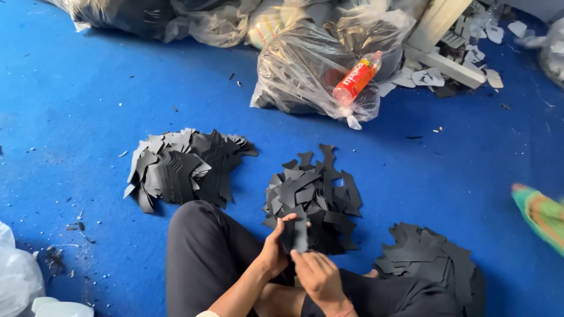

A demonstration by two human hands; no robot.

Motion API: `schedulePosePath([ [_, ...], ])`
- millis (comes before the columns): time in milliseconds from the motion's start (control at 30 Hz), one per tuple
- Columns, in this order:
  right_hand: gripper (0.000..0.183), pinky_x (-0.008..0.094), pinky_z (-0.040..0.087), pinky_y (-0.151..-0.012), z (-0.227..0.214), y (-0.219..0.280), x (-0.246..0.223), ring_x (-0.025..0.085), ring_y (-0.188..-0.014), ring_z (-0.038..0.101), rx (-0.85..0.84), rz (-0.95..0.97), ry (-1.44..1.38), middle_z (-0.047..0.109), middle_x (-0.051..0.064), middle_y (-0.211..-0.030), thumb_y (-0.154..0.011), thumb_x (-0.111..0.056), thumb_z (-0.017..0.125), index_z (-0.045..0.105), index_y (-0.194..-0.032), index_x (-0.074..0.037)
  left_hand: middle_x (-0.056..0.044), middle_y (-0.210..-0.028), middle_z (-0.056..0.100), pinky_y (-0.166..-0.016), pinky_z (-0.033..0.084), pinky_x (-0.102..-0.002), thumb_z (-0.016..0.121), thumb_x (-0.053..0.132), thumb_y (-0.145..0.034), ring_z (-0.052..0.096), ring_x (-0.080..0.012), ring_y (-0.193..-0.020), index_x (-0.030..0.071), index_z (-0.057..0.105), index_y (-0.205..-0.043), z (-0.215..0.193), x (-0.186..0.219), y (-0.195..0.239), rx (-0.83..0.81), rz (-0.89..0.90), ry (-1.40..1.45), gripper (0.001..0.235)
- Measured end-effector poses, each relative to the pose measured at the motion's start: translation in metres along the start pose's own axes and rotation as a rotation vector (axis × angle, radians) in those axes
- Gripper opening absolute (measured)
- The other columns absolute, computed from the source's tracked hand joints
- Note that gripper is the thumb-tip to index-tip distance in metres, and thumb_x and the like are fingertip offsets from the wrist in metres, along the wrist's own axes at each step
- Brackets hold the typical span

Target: The person sorts and organizes cut shoe upper components into stacks on the floor.

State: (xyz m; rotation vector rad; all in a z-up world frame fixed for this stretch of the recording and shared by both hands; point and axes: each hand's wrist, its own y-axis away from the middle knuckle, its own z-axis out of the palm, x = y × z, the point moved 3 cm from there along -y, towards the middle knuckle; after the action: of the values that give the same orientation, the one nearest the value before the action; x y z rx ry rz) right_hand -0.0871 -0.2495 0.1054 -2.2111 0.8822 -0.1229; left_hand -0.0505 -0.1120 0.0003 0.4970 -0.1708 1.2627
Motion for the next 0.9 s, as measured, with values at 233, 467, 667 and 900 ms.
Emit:
schedulePosePath([
  [233,0.022,0.038,0.059,-0.071,0.015,-0.011,-0.011,0.027,-0.077,0.069,-0.187,-0.038,-0.282,0.068,0.01,-0.086,-0.086,-0.008,0.078,0.073,-0.106,0.0,-0.014,-0.118,0.068,-0.083,0.055,-0.037,0.048,0.063,-0.094,0.065,-0.0224,-0.093,0.016,0.051,-0.137,0.0,0.012,0.001,0.087,-0.032,0.077,0.064],
  [467,0.01,0.031,0.059,-0.075,-0.038,-0.005,0.041,0.023,-0.084,0.075,0.091,0.366,-0.187,0.076,0.01,-0.094,-0.088,-0.006,0.076,0.075,-0.097,-0.002,-0.013,-0.11,0.067,-0.057,0.043,-0.03,0.04,0.074,-0.097,0.055,-0.0181,-0.066,0.013,0.053,-0.138,-0.017,0.003,-0.001,0.03,-0.038,0.171,0.075],
  [667,0.007,0.029,0.06,-0.098,-0.115,0.107,0.143,0.011,-0.096,0.074,0.51,0.824,-0.223,0.076,0.009,-0.105,-0.109,-0.005,0.073,0.075,-0.115,0.0,-0.013,-0.103,0.066,-0.055,0.042,-0.031,0.034,0.083,-0.089,0.049,-0.0176,-0.059,0.013,0.053,-0.134,0.011,0.015,0.009,-0.025,-0.079,0.233,0.086],
  [900,0.026,0.032,0.054,-0.079,-0.192,0.179,0.197,0.016,-0.086,0.071,0.262,1.216,0.17,0.078,0.012,-0.1,-0.094,-0.02,0.083,0.079,-0.112,-0.002,-0.012,-0.096,0.062,-0.055,0.04,-0.032,0.032,0.085,-0.088,0.046,-0.0162,-0.055,0.011,0.054,-0.131,-0.001,-0.006,0.005,-0.073,-0.144,0.243,0.088],
])
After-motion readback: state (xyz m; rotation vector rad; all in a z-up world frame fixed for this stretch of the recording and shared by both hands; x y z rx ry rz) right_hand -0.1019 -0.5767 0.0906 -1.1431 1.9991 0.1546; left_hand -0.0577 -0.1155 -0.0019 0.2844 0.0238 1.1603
